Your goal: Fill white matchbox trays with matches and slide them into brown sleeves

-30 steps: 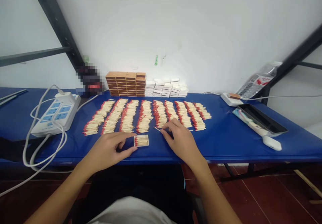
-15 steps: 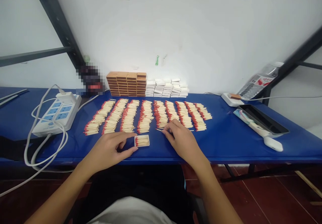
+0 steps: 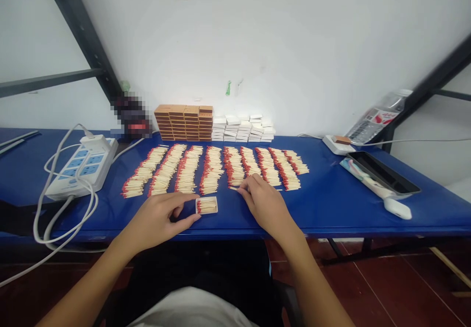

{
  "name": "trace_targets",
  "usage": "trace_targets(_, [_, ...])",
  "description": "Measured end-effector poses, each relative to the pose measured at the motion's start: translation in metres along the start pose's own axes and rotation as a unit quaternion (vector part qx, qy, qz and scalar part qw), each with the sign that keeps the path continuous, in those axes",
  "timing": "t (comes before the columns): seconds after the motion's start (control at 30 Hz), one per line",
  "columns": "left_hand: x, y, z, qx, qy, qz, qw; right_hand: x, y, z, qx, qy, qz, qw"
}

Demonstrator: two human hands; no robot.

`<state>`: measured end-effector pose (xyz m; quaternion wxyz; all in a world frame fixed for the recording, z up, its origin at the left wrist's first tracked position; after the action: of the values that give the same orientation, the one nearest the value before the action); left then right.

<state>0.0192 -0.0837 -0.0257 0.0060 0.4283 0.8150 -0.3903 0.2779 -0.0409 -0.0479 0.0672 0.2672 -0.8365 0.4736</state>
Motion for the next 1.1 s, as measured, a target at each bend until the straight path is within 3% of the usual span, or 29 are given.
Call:
trace_targets(0.13, [0.001, 0.001, 0.000, 0.005, -0.006, 0.001, 1.000, 0.011, -0.005, 0.001, -0.006, -0.012, -0.034, 0.999])
trace_targets(0.27, [0.001, 0.001, 0.001, 0.011, -0.011, 0.006, 1.000, 0.043, -0.012, 0.007, -0.003, -0.047, -0.097, 0.994])
trace_targets(0.4, [0.001, 0.001, 0.000, 0.011, -0.011, 0.006, 1.000, 0.069, -0.006, 0.014, 0.010, -0.096, -0.078, 0.992])
trace_targets(0.63, [0.003, 0.002, 0.001, 0.017, -0.020, 0.006, 1.000, 0.078, 0.002, 0.019, 0.030, -0.123, -0.089, 0.988])
trace_targets(0.73, [0.003, 0.002, 0.002, 0.017, -0.020, 0.006, 1.000, 0.071, -0.006, 0.014, 0.019, -0.107, -0.124, 0.986])
trace_targets(0.9, [0.003, 0.001, 0.002, 0.014, -0.017, 0.006, 1.000, 0.024, -0.018, 0.000, -0.074, -0.039, -0.051, 0.995])
trace_targets(1.1, [0.002, 0.001, 0.000, 0.010, -0.014, 0.004, 1.000, -0.004, -0.009, -0.002, -0.054, -0.023, -0.030, 0.998])
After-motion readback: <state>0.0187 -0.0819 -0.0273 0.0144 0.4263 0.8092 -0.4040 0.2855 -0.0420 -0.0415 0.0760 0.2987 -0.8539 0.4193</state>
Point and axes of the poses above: each hand's wrist, its own z-axis away from the middle knuckle, its own y-axis out of the palm, x = y × z, the point moved 6 cm from there along -z, towards the middle knuckle, and after that the axes turned 15 degrees about -x, right-handed, at the moved point
